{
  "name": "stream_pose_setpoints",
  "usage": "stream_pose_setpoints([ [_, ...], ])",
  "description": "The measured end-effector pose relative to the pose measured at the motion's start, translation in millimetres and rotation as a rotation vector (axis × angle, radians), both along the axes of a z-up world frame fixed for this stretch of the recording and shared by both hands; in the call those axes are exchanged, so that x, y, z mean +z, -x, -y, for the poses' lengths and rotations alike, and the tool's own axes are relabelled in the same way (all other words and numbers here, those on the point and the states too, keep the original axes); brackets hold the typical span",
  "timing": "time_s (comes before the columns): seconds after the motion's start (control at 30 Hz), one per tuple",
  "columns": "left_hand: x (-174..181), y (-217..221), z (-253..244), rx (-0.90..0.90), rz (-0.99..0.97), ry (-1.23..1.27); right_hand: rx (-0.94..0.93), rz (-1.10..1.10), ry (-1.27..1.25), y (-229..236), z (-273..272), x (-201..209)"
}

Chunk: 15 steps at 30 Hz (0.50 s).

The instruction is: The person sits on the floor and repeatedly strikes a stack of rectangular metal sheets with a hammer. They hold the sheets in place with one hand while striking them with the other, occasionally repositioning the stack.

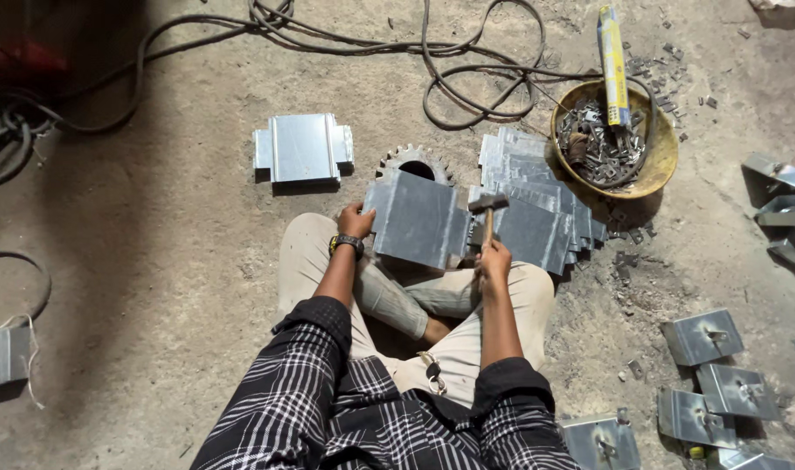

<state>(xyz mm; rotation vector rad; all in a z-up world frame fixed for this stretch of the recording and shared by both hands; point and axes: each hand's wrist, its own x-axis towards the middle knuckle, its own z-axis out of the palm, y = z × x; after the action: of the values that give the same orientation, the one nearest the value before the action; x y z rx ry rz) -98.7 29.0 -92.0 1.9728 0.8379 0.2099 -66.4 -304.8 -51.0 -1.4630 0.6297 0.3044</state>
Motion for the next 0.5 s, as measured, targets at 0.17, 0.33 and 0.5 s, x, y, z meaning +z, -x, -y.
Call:
stream_pose_setpoints([
  [0.17,8,-8,7,0.023,0.178,0.582,0.002,-0.046,-0.072,20,26,7],
  [0.33,28,-42,16,-0.1,0.504,0.61,0.109,-0.012,-0.023,26,25,7],
  [0.5,57,-110,87,-0.196,0.403,0.93,0.468,0.051,0.738,24,6,2],
])
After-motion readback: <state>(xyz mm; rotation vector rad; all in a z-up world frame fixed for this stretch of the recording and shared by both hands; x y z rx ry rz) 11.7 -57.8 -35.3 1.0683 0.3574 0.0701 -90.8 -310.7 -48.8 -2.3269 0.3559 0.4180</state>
